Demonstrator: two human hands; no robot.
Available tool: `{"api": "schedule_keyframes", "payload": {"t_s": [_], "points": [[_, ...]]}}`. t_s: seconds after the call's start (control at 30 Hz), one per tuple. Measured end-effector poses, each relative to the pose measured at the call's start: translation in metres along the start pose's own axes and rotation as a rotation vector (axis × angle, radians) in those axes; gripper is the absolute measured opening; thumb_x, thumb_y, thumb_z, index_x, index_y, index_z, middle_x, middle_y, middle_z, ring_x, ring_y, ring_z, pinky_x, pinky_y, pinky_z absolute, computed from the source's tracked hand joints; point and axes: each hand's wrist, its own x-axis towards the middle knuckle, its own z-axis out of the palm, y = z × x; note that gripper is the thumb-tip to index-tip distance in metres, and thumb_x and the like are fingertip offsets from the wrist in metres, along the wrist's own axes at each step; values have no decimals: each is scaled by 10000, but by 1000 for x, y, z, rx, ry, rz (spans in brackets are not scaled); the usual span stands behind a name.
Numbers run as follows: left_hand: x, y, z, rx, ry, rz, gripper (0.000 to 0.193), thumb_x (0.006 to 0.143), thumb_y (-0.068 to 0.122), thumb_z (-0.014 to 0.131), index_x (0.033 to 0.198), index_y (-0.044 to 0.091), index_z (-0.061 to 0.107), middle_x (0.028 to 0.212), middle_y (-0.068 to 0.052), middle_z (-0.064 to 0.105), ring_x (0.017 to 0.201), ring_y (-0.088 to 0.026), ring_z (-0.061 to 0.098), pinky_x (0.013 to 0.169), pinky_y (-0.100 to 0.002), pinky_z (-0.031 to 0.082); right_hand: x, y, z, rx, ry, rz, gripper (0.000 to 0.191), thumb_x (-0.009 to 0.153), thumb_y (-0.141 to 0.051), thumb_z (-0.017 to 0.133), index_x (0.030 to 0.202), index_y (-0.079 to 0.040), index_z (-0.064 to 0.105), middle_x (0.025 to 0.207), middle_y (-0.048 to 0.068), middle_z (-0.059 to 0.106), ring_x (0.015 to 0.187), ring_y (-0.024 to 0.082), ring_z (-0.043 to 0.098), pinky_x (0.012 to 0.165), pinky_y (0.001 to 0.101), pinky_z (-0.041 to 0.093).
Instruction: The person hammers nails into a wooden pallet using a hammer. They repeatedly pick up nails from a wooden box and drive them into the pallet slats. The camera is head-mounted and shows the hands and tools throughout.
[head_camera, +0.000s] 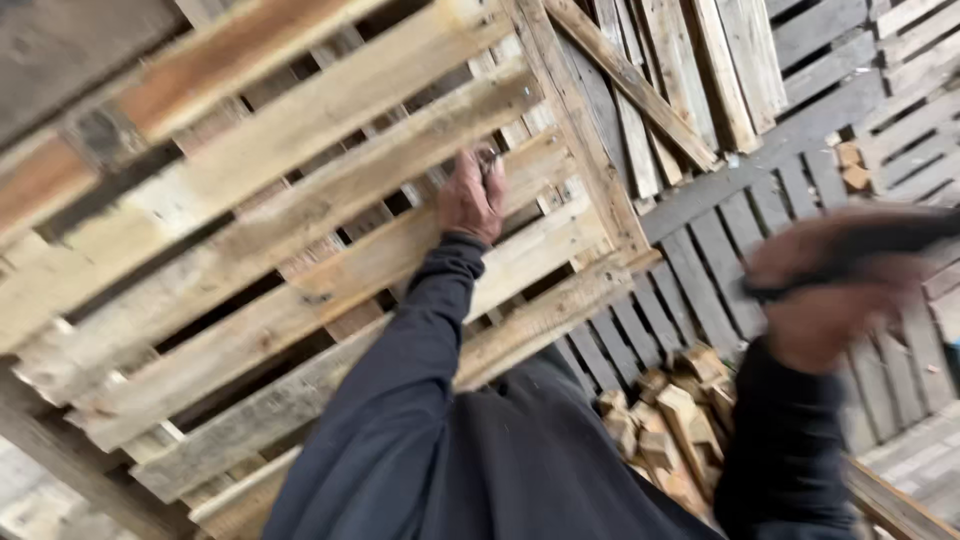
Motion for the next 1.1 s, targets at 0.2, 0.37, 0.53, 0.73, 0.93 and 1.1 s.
{"api": "schedule_keyframes", "payload": {"t_s": [0.2,0.37,0.53,0.73,0.93,1.1], "points": [[-16,-25,10,-28,20,-16,181,1086,244,578,1175,87,573,932,-189,704,848,-386,707,718,-455,556,-4,31,89,-257,-92,111,409,1066,-432,545,1038,-30,616,687,49,594,564,124,543,515,272,446],[2,-28,10,-36,135,163,295,1080,265,611,1244,24,567,956,-166,707,826,-326,698,727,-417,553,-87,67,74,-405,-50,996,377,1002,-424,556,1033,-57,640,628,19,552,506,122,505,464,291,422],[3,-24,14,-377,148,39,173,1022,225,746,1010,56,709,919,-138,636,777,-196,659,711,-333,561,-120,84,71,7,78,483,441,1059,-486,607,1089,-55,515,762,4,557,615,93,524,549,264,448],[3,-6,35,-350,-92,43,204,971,233,743,1059,49,736,868,-77,755,705,-141,693,660,-305,566,-137,109,81,-99,170,988,451,970,-514,590,1038,-71,550,631,25,544,446,118,489,406,288,416],[5,-6,62,28,-251,132,226,884,292,832,1048,136,832,736,-130,735,596,-230,657,583,-388,531,-147,74,65,21,190,658,484,1012,-509,642,1071,-39,544,711,1,583,524,92,539,472,249,466],[4,-21,72,8,-339,179,224,925,298,773,1097,158,806,842,-44,804,619,-197,654,578,-356,544,-136,82,72,2,78,809,481,966,-487,656,1129,-47,549,692,-2,555,493,94,510,412,261,452]]}}
